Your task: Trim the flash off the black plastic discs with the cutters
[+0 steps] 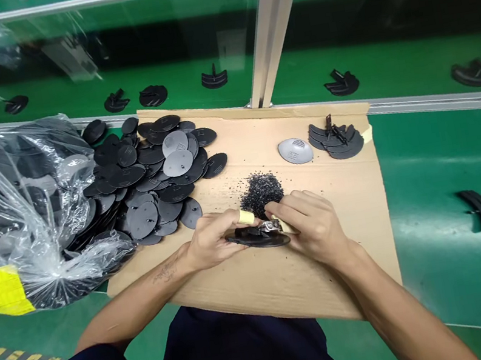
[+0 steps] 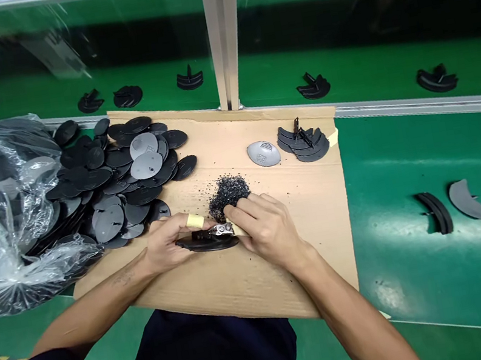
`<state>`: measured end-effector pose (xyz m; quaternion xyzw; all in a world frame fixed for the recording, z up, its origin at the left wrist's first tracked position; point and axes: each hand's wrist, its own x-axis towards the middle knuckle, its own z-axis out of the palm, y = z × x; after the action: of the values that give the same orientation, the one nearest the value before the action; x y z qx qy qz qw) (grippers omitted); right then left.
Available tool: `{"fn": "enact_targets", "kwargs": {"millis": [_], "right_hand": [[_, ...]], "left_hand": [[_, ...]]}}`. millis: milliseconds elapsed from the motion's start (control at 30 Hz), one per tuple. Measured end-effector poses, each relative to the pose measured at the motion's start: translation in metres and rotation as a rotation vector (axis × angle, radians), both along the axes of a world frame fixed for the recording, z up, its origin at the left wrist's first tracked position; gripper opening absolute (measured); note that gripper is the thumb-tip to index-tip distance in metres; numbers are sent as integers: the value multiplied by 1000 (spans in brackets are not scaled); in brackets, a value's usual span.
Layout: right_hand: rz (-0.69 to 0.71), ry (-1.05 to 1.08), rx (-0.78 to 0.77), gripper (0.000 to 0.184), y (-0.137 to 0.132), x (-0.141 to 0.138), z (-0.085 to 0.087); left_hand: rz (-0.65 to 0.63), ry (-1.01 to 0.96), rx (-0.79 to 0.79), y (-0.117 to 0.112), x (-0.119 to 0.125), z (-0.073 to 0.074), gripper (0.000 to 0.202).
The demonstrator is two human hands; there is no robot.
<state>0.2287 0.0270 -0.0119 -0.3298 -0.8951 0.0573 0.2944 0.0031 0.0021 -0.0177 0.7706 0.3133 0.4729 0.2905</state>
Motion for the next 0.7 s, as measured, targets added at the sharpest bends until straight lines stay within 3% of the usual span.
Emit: {"fn": "enact_targets", "kwargs": {"millis": [233,367,467,600,700], "right_hand": [[15,34,56,20,-1,-1,3],[-50,-5,120,24,2,2,3],[-127,-107,200,24,5,3,7],[-110,-200,208,23,8,7,11],[-113,-195,164,24,10,11,11]], "left_hand": [[-3,-37,53,2,2,-5,24],[30,-26,171,7,5,-2,29],[45,95,261,10,6,-2,25],[75,314,324,12,6,-3,15],[109,315,308,13,4,-1,12]]}}
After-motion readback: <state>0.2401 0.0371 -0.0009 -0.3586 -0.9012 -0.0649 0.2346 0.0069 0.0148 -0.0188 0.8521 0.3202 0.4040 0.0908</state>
